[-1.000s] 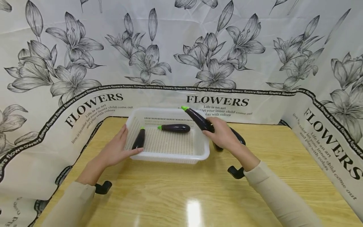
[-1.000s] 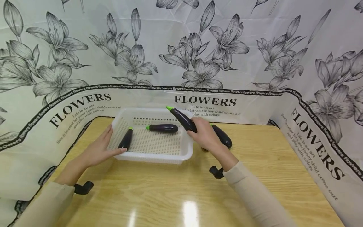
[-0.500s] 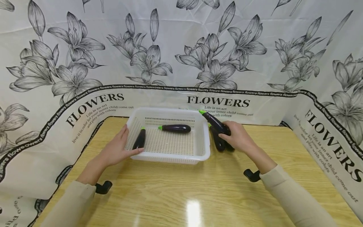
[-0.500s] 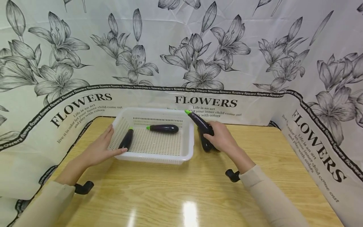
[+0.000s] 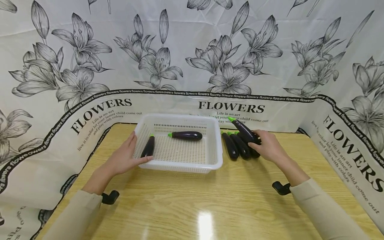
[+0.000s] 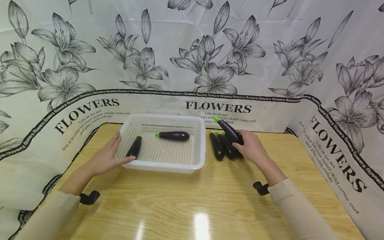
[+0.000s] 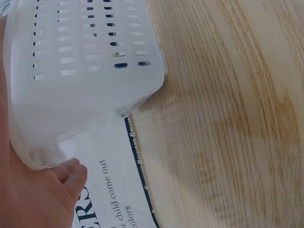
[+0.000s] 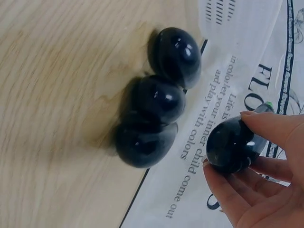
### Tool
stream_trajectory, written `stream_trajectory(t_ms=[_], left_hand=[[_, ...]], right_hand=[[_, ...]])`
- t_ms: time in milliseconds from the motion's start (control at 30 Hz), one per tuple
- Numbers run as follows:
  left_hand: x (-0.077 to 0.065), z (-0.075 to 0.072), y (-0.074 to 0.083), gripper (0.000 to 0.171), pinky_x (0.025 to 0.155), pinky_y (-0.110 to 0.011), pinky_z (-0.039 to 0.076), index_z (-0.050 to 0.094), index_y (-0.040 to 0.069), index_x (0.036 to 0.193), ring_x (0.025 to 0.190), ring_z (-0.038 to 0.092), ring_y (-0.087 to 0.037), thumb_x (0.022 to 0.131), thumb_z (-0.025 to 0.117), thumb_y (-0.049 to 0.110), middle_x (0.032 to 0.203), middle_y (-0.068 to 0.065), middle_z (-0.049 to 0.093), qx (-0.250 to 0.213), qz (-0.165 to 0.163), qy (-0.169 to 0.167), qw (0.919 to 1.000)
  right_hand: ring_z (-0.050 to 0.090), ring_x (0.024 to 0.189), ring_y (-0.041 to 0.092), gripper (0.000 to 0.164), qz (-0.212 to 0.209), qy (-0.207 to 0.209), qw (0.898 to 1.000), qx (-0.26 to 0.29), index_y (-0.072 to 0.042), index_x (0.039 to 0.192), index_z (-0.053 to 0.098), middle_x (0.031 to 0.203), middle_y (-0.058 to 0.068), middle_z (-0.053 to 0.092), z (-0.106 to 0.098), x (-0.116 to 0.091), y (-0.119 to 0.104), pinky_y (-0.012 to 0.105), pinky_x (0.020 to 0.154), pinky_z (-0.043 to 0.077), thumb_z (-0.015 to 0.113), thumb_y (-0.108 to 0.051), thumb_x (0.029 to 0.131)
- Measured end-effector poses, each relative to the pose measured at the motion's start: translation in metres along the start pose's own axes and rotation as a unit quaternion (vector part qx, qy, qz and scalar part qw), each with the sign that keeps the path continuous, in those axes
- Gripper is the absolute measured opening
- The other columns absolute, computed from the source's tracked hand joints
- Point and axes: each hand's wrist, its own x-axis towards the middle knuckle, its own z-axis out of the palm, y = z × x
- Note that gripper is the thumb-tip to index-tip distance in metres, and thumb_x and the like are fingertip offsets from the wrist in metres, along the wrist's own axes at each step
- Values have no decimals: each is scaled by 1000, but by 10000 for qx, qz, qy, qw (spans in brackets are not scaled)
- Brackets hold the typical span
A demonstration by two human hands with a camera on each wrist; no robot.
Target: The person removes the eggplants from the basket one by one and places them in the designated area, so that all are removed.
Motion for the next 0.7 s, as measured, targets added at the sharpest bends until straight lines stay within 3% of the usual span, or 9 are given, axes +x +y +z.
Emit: stream_trajectory(t_ms=[333,700], left_hand=[[0,0,0,130,121,-62,20,-6,-1,161,155,6,-44,84,56,83,170,-16,-13,4,-13,-32,10000],[0,0,1,129,121,-63,21,-5,-1,162,155,7,-44,85,56,82,170,-17,-11,23,35,35,10000]], right_hand=[[55,118,56,58,159,6,9999,-49,17,140,48,130,39,56,-5,-2,25,67,99,45,69,-18,97],[62,104,54,54,423,-17,9990,-115,20,132,51,118,39,61,-4,-3,52,62,83,52,68,-17,96]])
